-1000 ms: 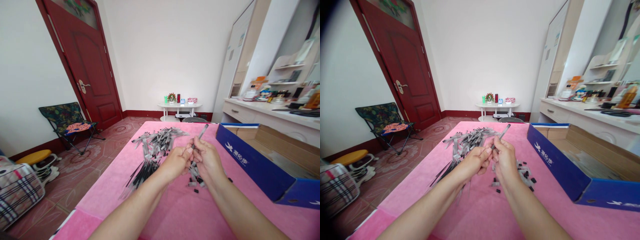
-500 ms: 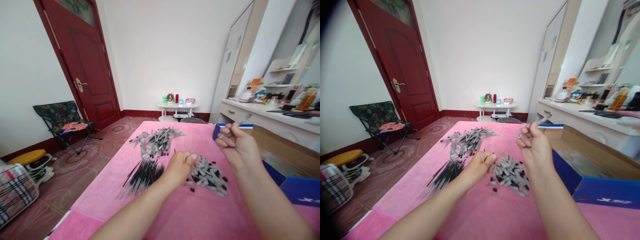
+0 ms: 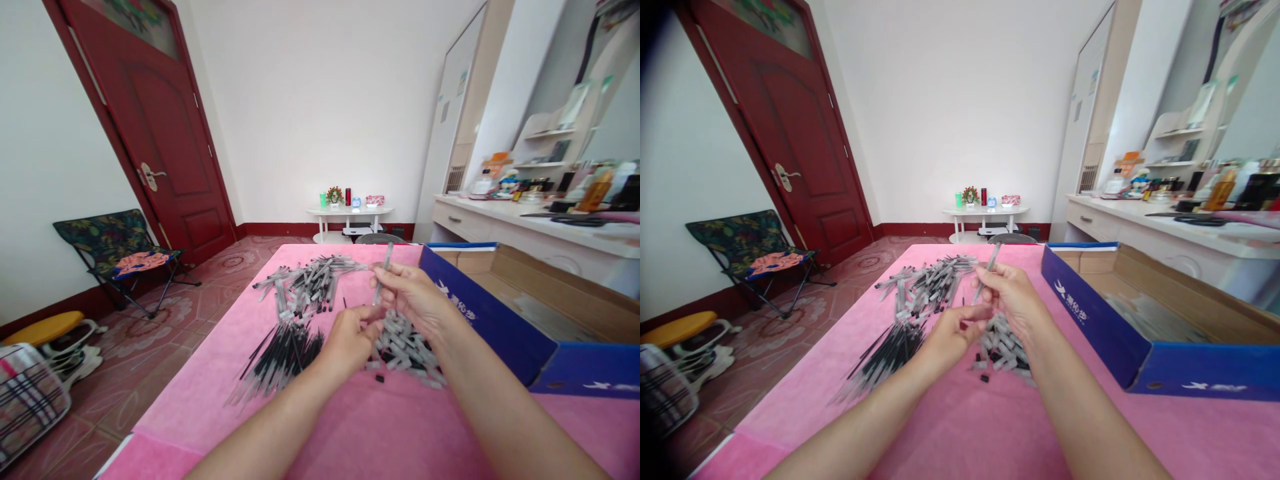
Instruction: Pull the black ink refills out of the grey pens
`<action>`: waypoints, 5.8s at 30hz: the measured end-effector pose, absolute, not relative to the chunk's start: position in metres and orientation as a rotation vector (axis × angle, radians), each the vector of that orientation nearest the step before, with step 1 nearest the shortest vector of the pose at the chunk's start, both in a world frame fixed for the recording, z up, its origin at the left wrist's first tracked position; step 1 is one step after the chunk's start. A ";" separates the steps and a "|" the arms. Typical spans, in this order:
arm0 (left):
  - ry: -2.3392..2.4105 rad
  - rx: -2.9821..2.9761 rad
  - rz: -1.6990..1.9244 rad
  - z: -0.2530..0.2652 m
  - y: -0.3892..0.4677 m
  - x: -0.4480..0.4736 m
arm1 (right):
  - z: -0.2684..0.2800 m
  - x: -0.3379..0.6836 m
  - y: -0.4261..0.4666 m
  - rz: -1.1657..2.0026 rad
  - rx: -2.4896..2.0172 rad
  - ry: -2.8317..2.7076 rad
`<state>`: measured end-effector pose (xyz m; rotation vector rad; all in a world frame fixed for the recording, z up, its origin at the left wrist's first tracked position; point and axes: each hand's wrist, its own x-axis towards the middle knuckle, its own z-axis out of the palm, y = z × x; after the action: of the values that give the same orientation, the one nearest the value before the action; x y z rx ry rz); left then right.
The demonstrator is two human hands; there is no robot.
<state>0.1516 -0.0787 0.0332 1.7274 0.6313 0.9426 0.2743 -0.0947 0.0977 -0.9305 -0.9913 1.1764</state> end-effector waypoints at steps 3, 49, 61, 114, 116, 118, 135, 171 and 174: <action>0.510 1.567 1.108 0.049 -0.075 0.145 | 0.093 0.261 -0.093 1.223 -0.834 -0.861; 0.431 1.037 1.410 0.064 -0.048 0.112 | 0.074 0.230 -0.093 0.825 -1.040 -1.200; 0.498 1.027 1.441 0.066 -0.046 0.111 | 0.081 0.232 -0.095 0.859 -1.170 -1.233; 0.573 1.093 1.410 0.059 -0.044 0.111 | 0.078 0.230 -0.095 1.110 -1.159 -1.159; 0.575 1.098 1.409 0.059 -0.044 0.111 | 0.077 0.230 -0.095 1.027 -1.154 -1.166; 0.574 1.097 1.407 0.059 -0.044 0.112 | 0.076 0.230 -0.094 0.966 -1.164 -1.155; 0.667 1.016 1.423 0.054 -0.034 0.108 | 0.071 0.236 -0.088 1.112 -1.067 -1.004; 0.673 1.046 0.930 0.059 -0.018 0.087 | 0.053 0.224 -0.083 0.984 -1.261 -1.354; 0.647 1.028 0.917 0.055 -0.032 0.100 | 0.060 0.232 -0.085 0.982 -1.276 -1.418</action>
<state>0.1002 -0.0319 0.0554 1.0282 0.6469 0.9170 0.2323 -0.0853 0.0604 -1.2765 -1.4183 0.9816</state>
